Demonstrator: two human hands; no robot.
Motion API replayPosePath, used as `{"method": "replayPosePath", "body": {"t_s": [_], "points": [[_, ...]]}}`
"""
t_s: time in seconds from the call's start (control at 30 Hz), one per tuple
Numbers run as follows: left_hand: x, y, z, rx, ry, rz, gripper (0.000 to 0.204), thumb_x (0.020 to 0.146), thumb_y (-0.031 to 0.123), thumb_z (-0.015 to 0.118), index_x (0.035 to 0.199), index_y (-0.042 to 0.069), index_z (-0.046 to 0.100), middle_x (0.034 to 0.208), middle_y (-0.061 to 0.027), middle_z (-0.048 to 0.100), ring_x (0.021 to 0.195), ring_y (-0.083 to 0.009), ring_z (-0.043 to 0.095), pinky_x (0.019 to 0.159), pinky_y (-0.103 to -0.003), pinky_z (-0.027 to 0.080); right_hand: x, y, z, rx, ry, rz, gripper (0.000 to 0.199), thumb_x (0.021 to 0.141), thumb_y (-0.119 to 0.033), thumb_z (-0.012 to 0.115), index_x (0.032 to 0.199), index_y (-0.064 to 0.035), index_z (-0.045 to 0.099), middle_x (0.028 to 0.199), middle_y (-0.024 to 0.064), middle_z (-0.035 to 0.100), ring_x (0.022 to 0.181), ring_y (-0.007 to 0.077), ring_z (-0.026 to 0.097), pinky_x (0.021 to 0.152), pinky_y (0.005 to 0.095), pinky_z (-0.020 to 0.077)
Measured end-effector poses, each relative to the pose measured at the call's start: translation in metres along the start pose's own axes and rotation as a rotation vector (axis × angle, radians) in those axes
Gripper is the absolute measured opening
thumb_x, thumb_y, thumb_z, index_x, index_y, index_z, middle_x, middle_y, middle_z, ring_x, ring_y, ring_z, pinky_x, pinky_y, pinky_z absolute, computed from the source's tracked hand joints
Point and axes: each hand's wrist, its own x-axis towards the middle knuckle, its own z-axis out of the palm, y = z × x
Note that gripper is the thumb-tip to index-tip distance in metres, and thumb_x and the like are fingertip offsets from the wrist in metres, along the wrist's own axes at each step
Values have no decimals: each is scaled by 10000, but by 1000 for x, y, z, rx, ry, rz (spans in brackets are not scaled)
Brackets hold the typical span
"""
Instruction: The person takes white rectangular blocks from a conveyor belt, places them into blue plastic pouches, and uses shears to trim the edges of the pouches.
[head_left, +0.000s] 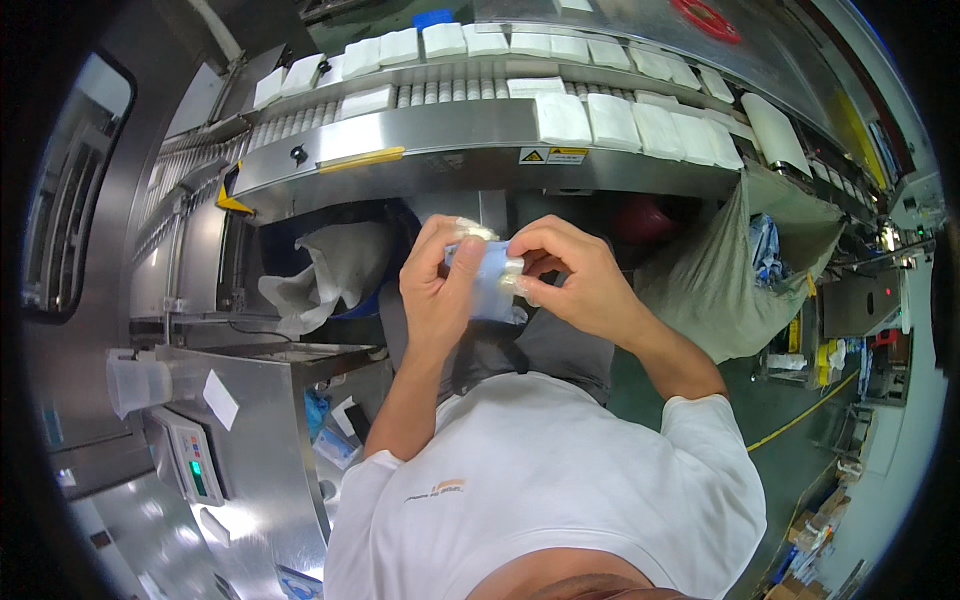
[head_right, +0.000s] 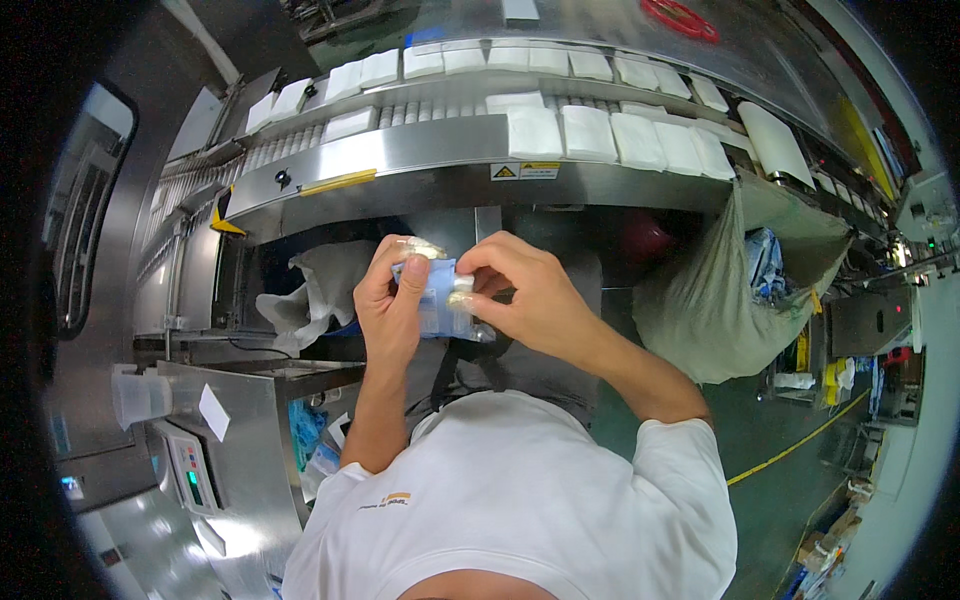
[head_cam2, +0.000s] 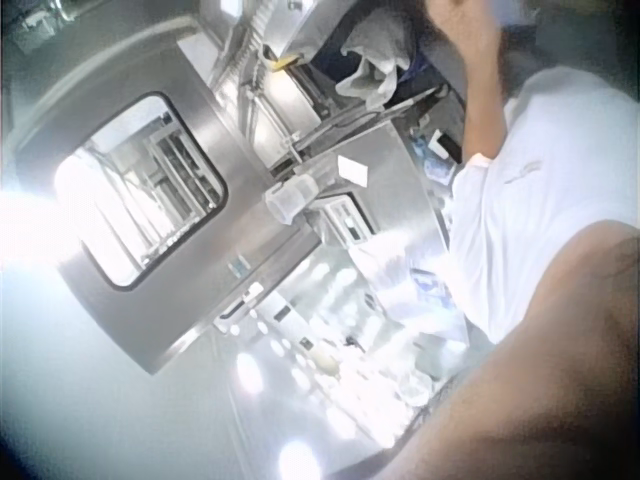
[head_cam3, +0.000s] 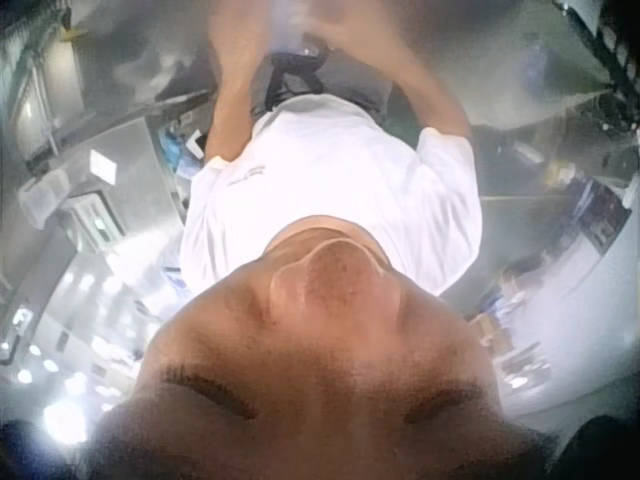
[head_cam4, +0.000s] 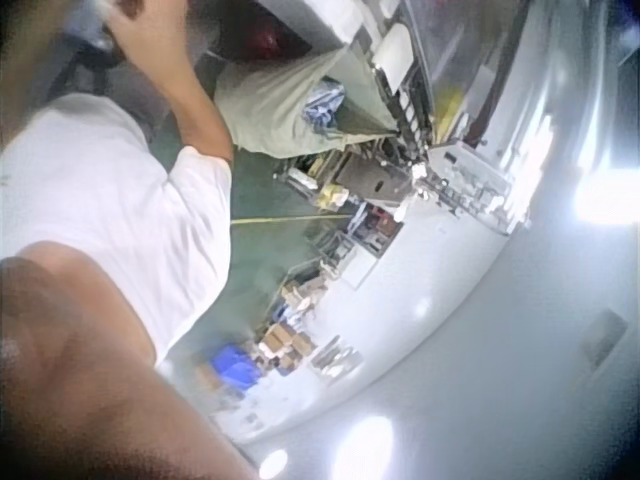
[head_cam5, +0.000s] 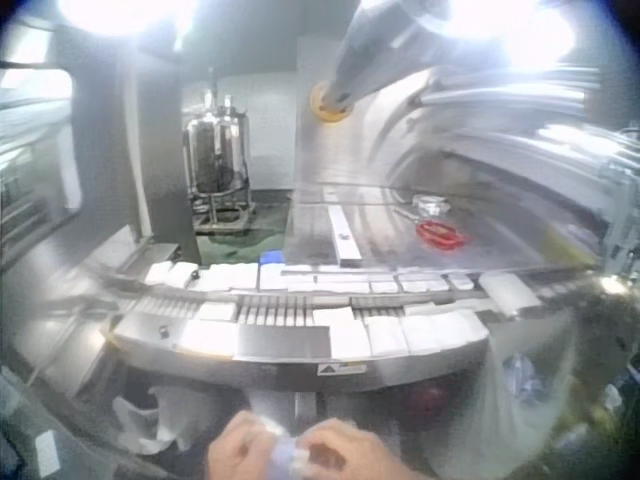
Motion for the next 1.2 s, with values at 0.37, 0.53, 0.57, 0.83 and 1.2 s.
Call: {"method": "replayPosePath", "body": {"t_s": [0.37,0.53,0.57,0.83,1.2], "points": [[3,-17,7,-21,130,-120,179,1001,137,707,961,-38,713,924,14,612,794,-65,509,667,-210,382,-7,16,-19,13,49,143,177,916,-58,729,1046,24,642,976,118,686,841,180,687,762,328,565],[-1,-34,10,-167,237,-277,181,1033,179,673,969,14,711,876,57,609,740,-16,476,624,-193,356,-26,26,-21,128,208,142,157,946,-60,708,1057,21,633,948,86,691,851,136,670,776,302,555],[-1,-35,7,-215,280,-301,176,1037,179,667,985,16,708,868,57,609,737,-15,480,622,-193,359,-30,36,-22,193,249,152,161,953,-55,707,1069,15,620,966,62,680,874,118,660,797,292,552],[-7,-28,27,-247,71,-198,203,1043,221,677,1053,20,703,927,54,637,832,-19,511,740,-187,414,-31,51,-25,437,117,166,279,959,-58,708,1217,-7,617,1044,27,664,968,96,636,876,274,531],[-4,2,1,-320,-131,-408,218,1058,238,626,1144,38,627,1039,-116,743,700,-52,585,591,-238,511,-38,70,-68,1098,320,84,430,1051,-306,628,1352,-4,571,1143,75,709,914,150,693,786,314,591]]}}
